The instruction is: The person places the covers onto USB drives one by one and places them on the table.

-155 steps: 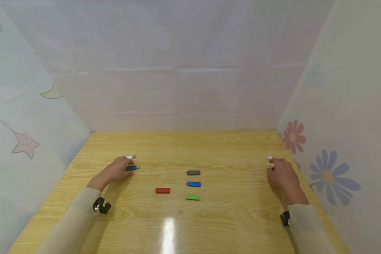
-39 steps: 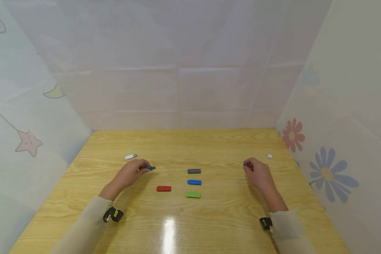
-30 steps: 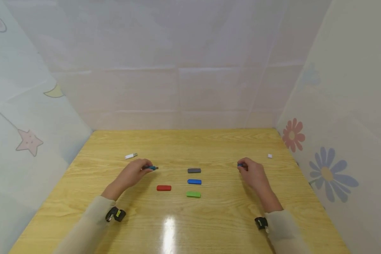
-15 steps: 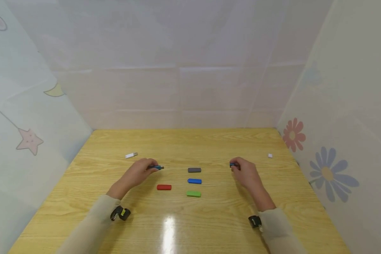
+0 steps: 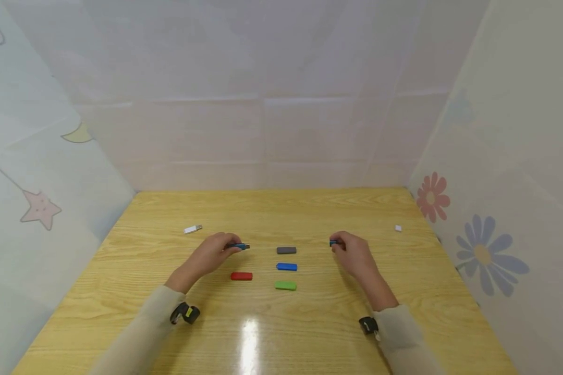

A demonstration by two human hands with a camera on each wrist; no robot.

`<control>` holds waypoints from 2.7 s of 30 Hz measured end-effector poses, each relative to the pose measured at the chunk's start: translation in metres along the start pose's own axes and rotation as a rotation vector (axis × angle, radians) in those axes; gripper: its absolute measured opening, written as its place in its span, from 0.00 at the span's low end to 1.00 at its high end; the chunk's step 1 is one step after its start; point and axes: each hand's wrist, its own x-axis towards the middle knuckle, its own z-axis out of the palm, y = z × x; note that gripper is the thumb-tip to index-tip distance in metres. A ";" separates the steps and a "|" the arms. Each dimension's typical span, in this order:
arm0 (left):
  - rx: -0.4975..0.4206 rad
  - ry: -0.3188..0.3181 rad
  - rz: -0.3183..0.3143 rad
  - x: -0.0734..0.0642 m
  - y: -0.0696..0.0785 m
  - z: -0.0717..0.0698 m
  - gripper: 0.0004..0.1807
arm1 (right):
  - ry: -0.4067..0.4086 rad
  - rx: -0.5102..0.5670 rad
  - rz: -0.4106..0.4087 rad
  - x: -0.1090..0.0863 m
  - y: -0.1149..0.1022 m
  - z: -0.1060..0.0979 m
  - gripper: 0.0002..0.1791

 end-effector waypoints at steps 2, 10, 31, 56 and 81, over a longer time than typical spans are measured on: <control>-0.004 0.002 0.004 0.001 0.002 0.000 0.06 | -0.004 0.004 -0.007 0.001 -0.002 0.002 0.11; 0.003 -0.013 0.008 0.004 0.009 0.004 0.07 | -0.020 0.020 -0.017 0.003 -0.011 0.008 0.11; -0.031 -0.032 0.040 0.012 0.022 0.013 0.09 | -0.047 0.035 -0.033 0.006 -0.030 0.023 0.12; -0.046 -0.080 0.060 0.029 0.048 0.026 0.12 | -0.072 0.069 -0.068 0.008 -0.053 0.043 0.12; -0.027 -0.054 0.128 0.035 0.060 0.031 0.10 | -0.074 0.116 -0.143 0.011 -0.067 0.054 0.11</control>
